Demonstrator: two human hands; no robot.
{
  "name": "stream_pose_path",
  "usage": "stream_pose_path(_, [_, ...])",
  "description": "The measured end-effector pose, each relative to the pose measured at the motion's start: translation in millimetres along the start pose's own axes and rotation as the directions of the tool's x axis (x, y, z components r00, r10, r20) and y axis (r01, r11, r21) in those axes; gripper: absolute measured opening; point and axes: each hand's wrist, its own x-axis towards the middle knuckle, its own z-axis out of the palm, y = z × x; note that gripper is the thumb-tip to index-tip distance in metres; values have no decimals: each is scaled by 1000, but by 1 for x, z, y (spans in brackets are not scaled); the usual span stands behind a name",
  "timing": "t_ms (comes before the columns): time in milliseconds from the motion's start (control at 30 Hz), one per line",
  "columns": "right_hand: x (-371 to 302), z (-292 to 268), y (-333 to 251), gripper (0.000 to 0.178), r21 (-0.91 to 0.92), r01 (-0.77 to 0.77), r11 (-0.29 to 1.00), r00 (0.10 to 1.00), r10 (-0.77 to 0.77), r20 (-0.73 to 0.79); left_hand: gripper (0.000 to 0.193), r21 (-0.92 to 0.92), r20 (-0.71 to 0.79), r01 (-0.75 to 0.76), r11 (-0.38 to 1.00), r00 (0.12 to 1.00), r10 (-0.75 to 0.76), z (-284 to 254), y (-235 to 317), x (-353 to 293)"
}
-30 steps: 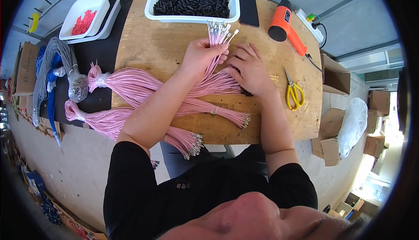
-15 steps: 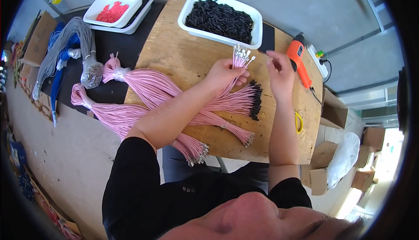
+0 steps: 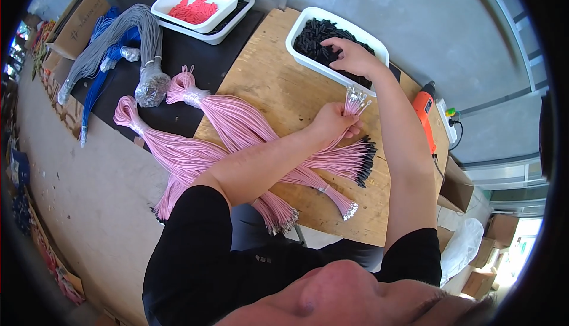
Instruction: Manually attaching small black protective caps to the ends of pink wire bundles at a factory assembly bench.
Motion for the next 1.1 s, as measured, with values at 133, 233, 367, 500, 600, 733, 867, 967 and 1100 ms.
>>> stream_pose_path(133, [17, 17, -11, 47, -119, 202, 972, 979, -200, 25, 8, -44, -23, -29, 999, 999, 28, -4, -2, -1])
stream_pose_path(233, [19, 28, 4, 35, -125, 293, 948, 953, -300, -42, 6, -131, 12, -14, 991, 1000, 16, -1, -6, 3])
stream_pose_path(367, [21, 26, 43, 31, -246, 319, 915, 918, -363, -159, 4, -102, 23, -93, 990, 995, 96, 6, -12, 9])
stream_pose_path(500, [11, 22, 25, 29, -71, 115, 991, 959, -130, -253, 5, 69, -52, -65, 996, 996, 69, 1, -6, 5])
stream_pose_path(600, [15, 15, 56, 29, 109, 12, 994, 906, 35, -422, 8, 54, -44, -110, 993, 993, 112, 8, -6, 4])
stream_pose_path(733, [5, 9, 17, 24, 557, -144, 818, 908, 333, -254, 7, 56, -65, -101, 993, 992, 105, -1, 0, -3])
stream_pose_path(867, [5, 7, 33, 25, 619, -133, 774, 877, 383, -290, 5, 71, -52, -84, 994, 995, 88, 1, 1, -6])
stream_pose_path(967, [6, 4, 35, 27, 655, -136, 743, 848, 429, -311, 5, 89, -57, -69, 994, 996, 74, -1, 1, -5])
stream_pose_path(1100, [9, 2, 51, 25, 848, -1, 530, 862, 431, -268, 5, 88, -43, -76, 993, 996, 80, -2, -1, -2])
